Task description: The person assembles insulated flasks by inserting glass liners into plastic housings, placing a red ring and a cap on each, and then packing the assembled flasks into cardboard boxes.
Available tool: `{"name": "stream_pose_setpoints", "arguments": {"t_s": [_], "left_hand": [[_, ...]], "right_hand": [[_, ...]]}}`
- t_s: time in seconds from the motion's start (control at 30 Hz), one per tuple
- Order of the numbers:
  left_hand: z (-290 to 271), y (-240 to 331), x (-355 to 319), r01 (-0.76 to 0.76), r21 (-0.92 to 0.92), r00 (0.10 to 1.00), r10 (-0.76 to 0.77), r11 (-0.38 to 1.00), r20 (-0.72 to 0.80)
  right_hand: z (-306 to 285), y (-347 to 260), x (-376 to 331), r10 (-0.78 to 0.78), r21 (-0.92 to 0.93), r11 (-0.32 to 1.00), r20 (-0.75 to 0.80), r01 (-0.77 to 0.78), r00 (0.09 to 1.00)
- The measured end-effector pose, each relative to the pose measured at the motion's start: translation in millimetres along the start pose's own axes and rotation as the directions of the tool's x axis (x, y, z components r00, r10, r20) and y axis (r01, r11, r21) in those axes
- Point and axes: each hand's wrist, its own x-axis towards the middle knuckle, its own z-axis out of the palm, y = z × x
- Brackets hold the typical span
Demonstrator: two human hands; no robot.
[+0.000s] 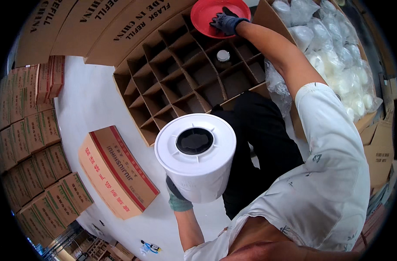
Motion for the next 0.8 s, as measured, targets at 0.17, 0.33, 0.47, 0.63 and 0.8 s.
{"name": "stream_pose_setpoints", "arguments": {"t_s": [0.17,0.33,0.47,0.63,0.8], "left_hand": [[-2.9,1.7,11.3,0.013,-0.05,1.0,-0.012,0.999,0.016],[6.0,-0.9,19.5,-0.027,0.06,0.999,0.024,0.998,0.047],[7.9,-2.5,17.7,-0.057,0.042,0.991,0.052,0.997,0.123],[25.9,3.6,-4.5,-0.13,0.054,0.929,0.103,0.99,0.356],[20.2,-11.7,-13.7,-0.433,0.379,0.876,0.281,0.818,0.393]], "right_hand": [[-5.7,6.1,0.2,0.081,0.05,0.994,0.203,-0.093,0.976],[-15.3,25.2,-51.7,0.187,0.419,0.858,0.286,-0.298,0.94],[-39.7,33.3,-73.0,0.215,0.632,0.729,0.15,-0.261,0.965],[-20.3,42.2,-117.1,0.301,0.641,0.671,0.225,-0.373,0.927],[-39.4,-18.5,-119.5,0.469,0.528,0.484,0.516,-0.697,0.717]]}}
